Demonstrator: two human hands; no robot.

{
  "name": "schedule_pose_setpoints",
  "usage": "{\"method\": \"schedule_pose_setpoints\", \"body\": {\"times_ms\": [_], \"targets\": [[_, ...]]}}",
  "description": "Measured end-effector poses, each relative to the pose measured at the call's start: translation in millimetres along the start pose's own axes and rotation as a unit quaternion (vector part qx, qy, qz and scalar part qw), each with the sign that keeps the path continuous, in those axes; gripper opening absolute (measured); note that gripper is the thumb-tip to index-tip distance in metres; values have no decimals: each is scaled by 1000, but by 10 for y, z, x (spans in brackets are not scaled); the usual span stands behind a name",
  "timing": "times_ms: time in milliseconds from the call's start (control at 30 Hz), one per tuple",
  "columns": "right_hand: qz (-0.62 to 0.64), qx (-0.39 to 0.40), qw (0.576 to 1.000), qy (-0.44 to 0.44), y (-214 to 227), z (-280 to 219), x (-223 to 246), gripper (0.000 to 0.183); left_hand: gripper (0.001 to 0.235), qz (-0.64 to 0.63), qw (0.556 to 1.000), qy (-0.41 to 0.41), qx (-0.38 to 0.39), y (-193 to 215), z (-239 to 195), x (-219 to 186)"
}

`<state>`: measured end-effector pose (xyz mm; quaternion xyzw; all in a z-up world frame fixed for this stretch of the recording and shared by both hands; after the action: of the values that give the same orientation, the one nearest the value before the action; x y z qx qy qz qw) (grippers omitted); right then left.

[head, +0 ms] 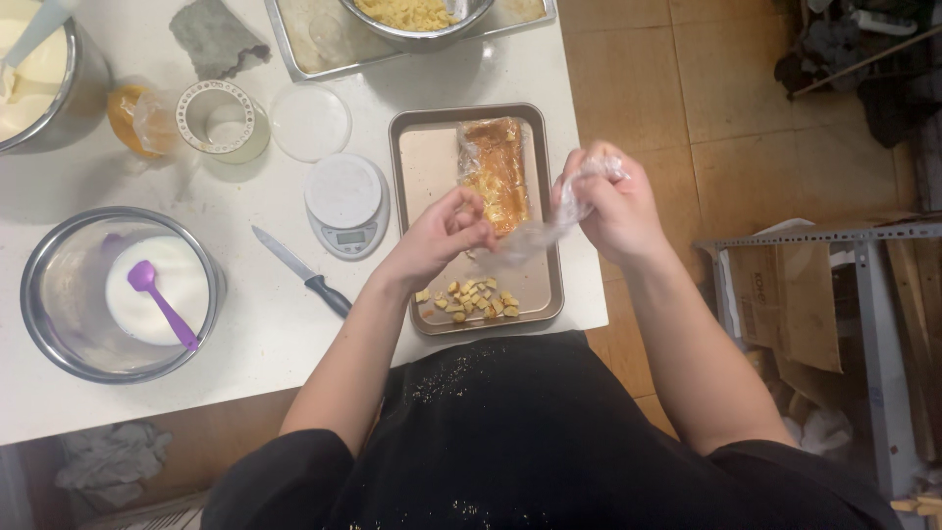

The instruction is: The person cuts a loaf of bread into small cubes on a metal tray using a knife, then wraps the remaining loaf in plastic wrap. The workspace includes a digital scale, a bowl with a purple spatula, and other kitchen items.

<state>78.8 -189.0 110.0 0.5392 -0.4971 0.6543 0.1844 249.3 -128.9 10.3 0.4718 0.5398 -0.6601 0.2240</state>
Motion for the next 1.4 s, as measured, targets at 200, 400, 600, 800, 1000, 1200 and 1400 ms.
{"method": "schedule_pose_setpoints", "body": {"times_ms": [200, 400, 600, 800, 1000, 1200, 1400], "targets": [[-100, -129, 985, 52, 170, -82, -1, 17, 41, 193, 981, -5, 37, -355, 204, 47], [-160, -214, 950, 163, 281, -226, 76, 16, 37, 119, 988, 51, 84, -684, 147, 503], [-123, -247, 946, 169, 579, -219, -113, 19, 13, -106, 991, 78, -31, -498, 131, 725], [-230, -193, 945, 127, 973, -196, -185, 17, 3, -212, 954, -61, -205, 163, 7, 415], [-202, -176, 963, 4, 1129, -158, -344, 18, 3, -432, 886, -117, -123, 44, -184, 153], [-181, -47, 931, -315, 776, -204, -949, 26, 13, -367, 911, -34, -185, -53, -272, 215], [-112, -119, 966, -202, 1010, -43, -892, 18, 15, -299, 913, -67, -270, 87, -341, 303]]}}
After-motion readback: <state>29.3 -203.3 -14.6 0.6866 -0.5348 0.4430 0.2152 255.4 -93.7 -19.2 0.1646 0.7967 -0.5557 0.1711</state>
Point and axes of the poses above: each hand's wrist, its own z-axis towards the middle knuckle, its own y-axis out of the back of the hand, x = y × z, the point moved 9 cm from there along z, towards the middle knuckle, and after that the axes turned 7 degrees about -y, right-handed, at the moved point
